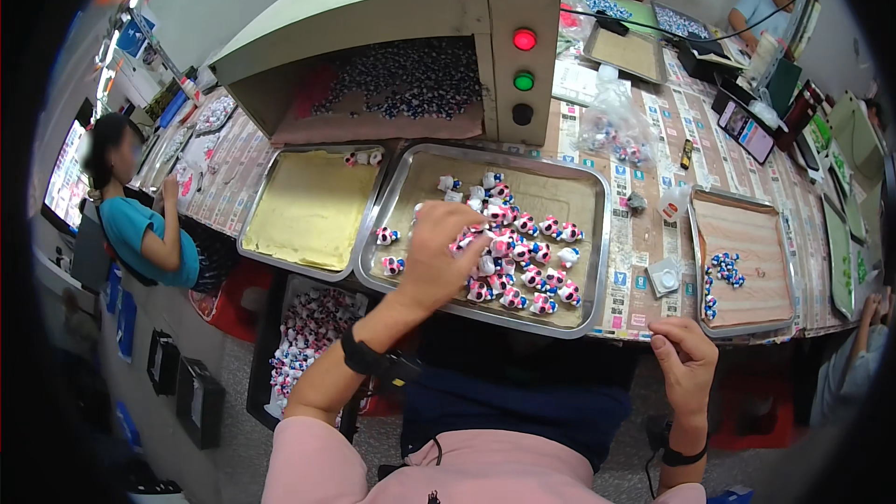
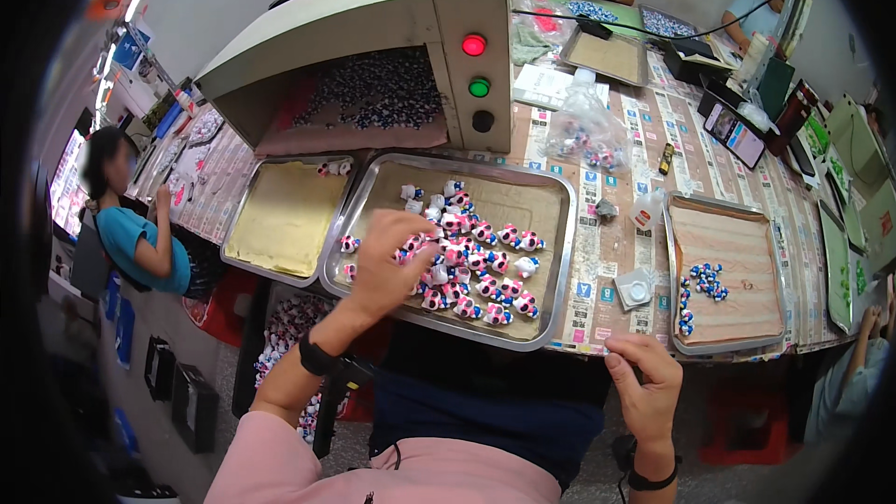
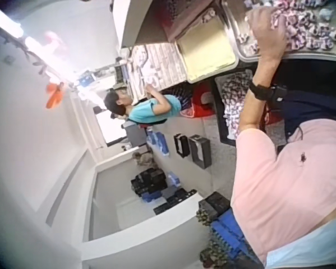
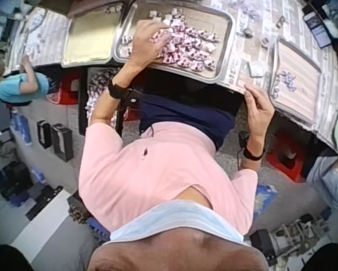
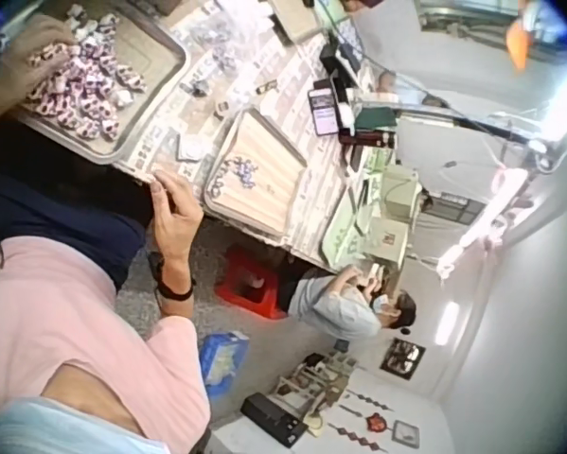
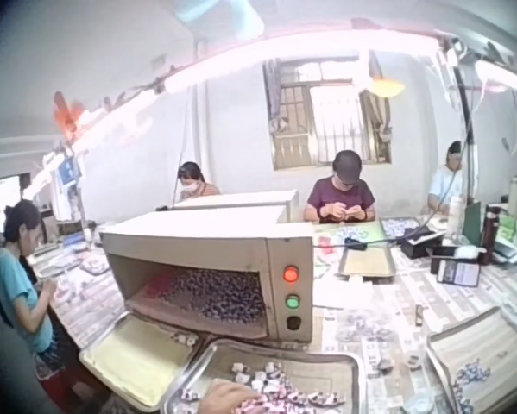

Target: The person repeatedly picks up small white cylindrical objects and blue patterned caps from trays on a table. They insert the caps into the white objects by hand and place the assembled items onto a wooden board. The process is repetitive and performed one at a time.

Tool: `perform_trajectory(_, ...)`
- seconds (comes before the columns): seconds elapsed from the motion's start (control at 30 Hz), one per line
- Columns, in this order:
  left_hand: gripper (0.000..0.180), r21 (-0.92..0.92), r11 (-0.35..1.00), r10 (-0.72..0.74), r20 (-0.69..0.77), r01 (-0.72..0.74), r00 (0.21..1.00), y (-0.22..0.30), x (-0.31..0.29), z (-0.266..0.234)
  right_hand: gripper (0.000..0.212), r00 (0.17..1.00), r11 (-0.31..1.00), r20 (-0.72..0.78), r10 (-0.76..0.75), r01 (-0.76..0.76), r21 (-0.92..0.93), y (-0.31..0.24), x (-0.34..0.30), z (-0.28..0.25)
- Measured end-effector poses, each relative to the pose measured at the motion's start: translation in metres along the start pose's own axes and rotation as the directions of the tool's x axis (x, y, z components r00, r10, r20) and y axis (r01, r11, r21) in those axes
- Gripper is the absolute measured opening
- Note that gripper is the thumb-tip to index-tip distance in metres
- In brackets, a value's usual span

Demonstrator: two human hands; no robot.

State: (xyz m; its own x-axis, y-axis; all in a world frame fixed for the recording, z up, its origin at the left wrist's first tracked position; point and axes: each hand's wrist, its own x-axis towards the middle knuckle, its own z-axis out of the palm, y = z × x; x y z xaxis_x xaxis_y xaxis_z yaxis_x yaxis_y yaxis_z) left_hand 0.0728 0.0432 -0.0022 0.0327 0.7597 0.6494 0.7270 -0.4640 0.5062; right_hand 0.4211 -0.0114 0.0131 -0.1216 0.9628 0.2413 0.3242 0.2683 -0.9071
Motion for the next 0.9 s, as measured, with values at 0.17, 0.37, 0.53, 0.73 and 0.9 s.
perform_trajectory(0.17, 0.03, 0.383, 0.916, -0.046, -0.19, 0.117, 0.981, -0.11, 0.021, -0.052, 0.013, 0.999, 0.999, -0.047, -0.003, 0.001, -0.045, 0.005, -0.002, -0.016)
perform_trajectory(0.37, 0.049, 0.366, 0.912, -0.242, 0.125, 0.182, 0.962, -0.239, 0.018, -0.094, 0.012, 0.993, 0.995, -0.121, -0.017, 0.005, -0.104, 0.01, 0.002, -0.036)
perform_trajectory(0.53, 0.037, 0.441, 0.893, -0.197, 0.213, 0.085, 0.957, -0.252, 0.011, -0.083, 0.012, 0.949, 0.933, -0.303, -0.081, -0.035, -0.359, 0.026, 0.014, -0.076)
perform_trajectory(0.73, 0.043, 0.367, 0.913, -0.26, 0.177, 0.181, 0.949, -0.235, 0.013, -0.082, 0.017, 0.93, 0.87, -0.365, -0.047, -0.141, -0.472, 0.08, 0.041, -0.119)
perform_trajectory(0.9, 0.04, 0.386, 0.92, -0.188, 0.266, 0.074, 0.945, -0.218, 0.023, -0.078, 0.019, 0.974, 0.741, -0.122, -0.19, 0.061, -0.669, 0.113, 0.069, -0.124)
